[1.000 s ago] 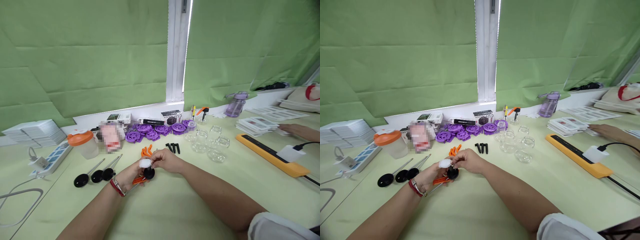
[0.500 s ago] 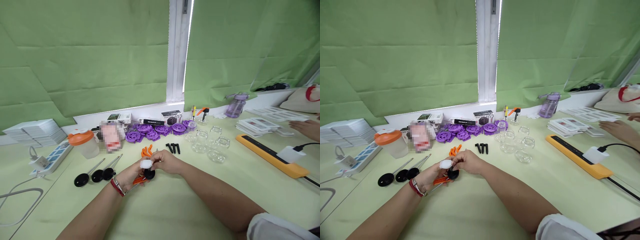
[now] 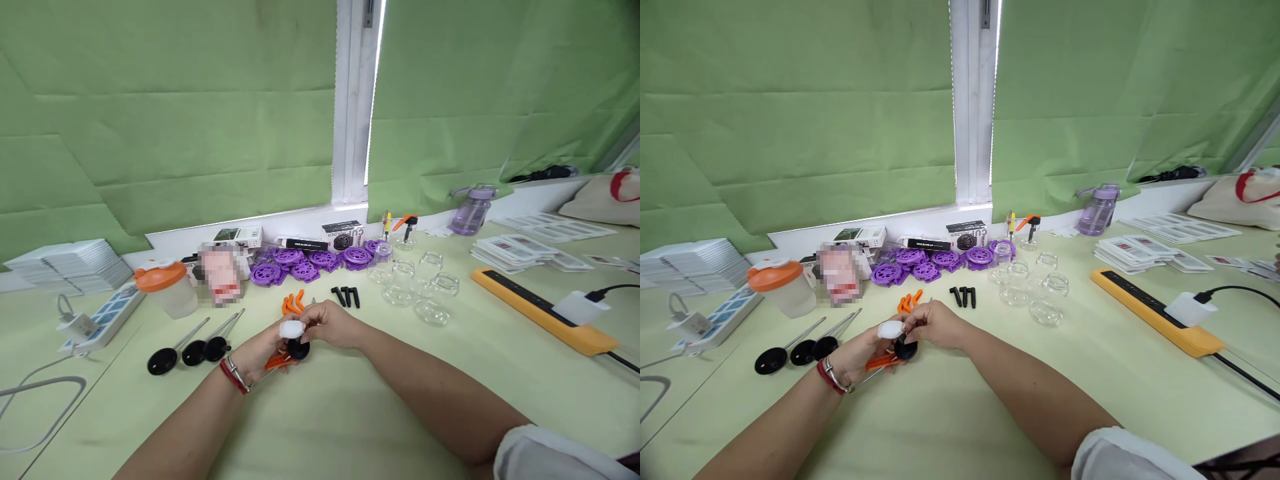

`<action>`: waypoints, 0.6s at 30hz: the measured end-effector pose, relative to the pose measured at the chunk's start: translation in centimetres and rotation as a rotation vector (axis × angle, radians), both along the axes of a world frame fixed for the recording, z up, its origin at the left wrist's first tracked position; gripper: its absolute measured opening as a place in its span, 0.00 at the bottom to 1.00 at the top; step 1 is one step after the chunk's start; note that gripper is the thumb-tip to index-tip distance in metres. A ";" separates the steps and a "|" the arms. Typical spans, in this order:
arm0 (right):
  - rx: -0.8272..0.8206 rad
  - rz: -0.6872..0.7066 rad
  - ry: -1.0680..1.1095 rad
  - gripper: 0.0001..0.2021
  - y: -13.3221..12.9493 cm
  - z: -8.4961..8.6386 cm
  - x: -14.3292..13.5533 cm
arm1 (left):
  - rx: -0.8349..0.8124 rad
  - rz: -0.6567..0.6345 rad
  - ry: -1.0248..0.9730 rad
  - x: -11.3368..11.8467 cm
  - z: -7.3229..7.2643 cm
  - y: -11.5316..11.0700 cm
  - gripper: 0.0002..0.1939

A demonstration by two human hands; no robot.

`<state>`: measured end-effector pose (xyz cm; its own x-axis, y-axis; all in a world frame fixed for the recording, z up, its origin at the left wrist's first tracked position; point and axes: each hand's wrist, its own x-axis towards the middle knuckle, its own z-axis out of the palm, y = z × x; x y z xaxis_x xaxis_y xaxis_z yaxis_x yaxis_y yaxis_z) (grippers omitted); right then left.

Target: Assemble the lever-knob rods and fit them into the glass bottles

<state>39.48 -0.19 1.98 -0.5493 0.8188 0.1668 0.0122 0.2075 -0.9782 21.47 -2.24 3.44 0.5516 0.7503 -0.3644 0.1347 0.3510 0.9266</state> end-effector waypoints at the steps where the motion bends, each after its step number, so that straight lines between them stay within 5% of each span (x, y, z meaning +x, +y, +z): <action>1: 0.001 -0.003 0.003 0.05 0.0 0.0 0.0 | 0.002 -0.004 -0.004 0.0 0.0 0.0 0.24; 18: 0.024 0.019 0.008 0.05 0.0 0.1 0.1 | 0.005 -0.006 -0.003 0.0 0.0 0.2 0.22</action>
